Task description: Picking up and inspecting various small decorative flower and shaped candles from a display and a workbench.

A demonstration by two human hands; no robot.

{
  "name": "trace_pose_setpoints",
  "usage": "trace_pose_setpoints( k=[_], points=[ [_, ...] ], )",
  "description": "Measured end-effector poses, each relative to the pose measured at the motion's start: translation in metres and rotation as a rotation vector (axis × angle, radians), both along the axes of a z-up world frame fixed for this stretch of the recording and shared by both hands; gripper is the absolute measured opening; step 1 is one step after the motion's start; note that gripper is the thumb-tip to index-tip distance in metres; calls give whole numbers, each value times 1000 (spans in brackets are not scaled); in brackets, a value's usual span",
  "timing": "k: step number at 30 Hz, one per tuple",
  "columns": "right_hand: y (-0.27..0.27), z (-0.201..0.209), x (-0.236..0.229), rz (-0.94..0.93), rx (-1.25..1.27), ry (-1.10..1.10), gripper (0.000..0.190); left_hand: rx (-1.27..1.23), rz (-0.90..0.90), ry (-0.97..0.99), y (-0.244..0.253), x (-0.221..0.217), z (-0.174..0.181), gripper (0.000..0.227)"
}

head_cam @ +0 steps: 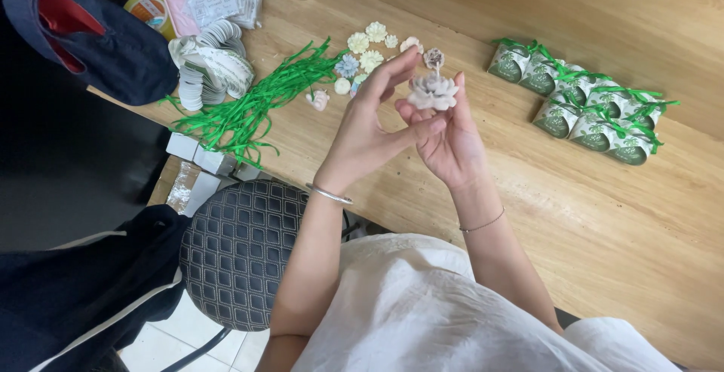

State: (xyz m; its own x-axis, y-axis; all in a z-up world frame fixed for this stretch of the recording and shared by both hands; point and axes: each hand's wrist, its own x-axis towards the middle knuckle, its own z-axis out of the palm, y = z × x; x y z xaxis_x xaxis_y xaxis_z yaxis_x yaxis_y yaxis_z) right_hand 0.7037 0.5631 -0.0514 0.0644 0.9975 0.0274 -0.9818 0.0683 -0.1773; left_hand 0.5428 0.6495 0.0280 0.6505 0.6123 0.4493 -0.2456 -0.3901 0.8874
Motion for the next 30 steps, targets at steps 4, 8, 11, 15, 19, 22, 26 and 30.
trace_pose_setpoints(
  k=[4, 8, 11, 15, 19, 22, 26, 30],
  points=[
    [-3, 5, -7, -20, -99, -144, 69, -12, 24, 44, -10, 3, 4, 70],
    [-6, 9, -12, -17, -159, -220, 75, -205, 46, 44, -14, 9, 1, 49],
    [-8, 18, -18, 4, -179, -250, 80, -322, 58, 4, -14, 11, -2, 42],
    [-11, 35, -23, 31, -157, -358, 80, -499, 7, -98, -9, 13, -13, 39],
    [-11, 45, -27, -62, -267, -459, 66, -556, -54, -141, -6, 12, -19, 40],
    [-12, 45, -27, -120, -258, -363, 61, -579, -96, -173, -8, 12, -22, 42],
    [-11, 52, -25, -274, -242, -357, 51, -503, 72, -189, -22, 7, -4, 43],
    [-12, 56, -23, -450, -196, -547, 36, -126, 318, -107, -37, 1, 12, 40]
  ],
)
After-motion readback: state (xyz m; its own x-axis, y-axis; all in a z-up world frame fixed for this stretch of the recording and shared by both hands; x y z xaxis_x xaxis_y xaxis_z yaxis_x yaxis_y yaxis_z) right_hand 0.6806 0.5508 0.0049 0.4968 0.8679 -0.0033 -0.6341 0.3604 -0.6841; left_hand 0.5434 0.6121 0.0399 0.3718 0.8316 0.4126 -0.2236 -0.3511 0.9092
